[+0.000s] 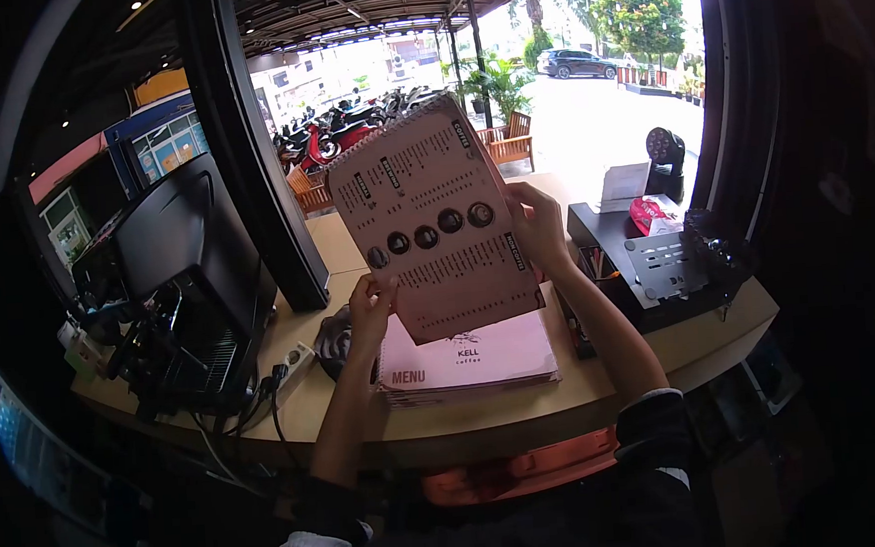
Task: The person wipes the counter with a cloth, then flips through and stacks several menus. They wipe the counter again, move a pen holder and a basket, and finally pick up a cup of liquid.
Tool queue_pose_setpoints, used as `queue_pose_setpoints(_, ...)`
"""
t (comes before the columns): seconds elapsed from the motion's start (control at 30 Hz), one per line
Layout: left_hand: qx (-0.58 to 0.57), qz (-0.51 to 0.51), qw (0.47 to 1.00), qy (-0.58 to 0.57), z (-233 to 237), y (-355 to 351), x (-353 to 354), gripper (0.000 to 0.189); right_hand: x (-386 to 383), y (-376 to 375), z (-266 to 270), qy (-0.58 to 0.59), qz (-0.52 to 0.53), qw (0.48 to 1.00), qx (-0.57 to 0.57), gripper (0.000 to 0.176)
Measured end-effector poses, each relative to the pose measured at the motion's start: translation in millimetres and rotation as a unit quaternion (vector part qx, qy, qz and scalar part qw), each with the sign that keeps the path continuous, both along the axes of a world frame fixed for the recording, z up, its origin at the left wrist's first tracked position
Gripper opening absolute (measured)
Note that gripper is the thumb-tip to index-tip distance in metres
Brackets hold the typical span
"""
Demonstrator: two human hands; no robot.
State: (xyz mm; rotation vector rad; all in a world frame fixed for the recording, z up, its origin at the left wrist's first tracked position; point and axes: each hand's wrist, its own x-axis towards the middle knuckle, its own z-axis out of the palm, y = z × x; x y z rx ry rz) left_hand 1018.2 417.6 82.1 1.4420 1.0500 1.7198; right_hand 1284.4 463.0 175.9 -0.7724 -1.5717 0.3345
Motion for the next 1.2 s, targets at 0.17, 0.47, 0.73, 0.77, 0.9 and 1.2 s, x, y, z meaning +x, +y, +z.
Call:
queue_pose_setpoints(0.17,0.026,-0.068,0.99,-0.121,18.7,-23.2,-23.6,0.026,7.1,18.2,-14.2,0.005,-0.008,0.999,0.047,0.02)
queue_pose_setpoints(0.47,-0.083,-0.338,0.879,-0.326,16.4,-56.9,-116.8,0.052,35.7,37.6,-24.5,-0.048,-0.15,0.974,0.164,0.017)
queue_pose_setpoints(0.73,0.09,-0.333,0.782,-0.518,27.4,-49.6,-110.3,0.088,29.3,28.2,-14.5,-0.097,-0.173,0.967,0.162,0.012)
queue_pose_setpoints(0.77,0.103,-0.324,0.762,-0.552,30.8,-48.2,-105.7,0.089,28.7,24.9,-10.1,-0.097,-0.173,0.966,0.163,0.012)
queue_pose_setpoints(0.9,0.116,-0.162,0.781,-0.592,62.7,-45.7,-84.5,0.089,26.7,3.2,11.1,-0.108,-0.124,0.977,0.137,0.012)
queue_pose_setpoints(1.2,0.117,-0.043,0.981,0.15,57.4,-21.2,-48.5,0.108,-16.1,-45.3,40.9,-0.05,0.005,0.993,0.103,0.014)
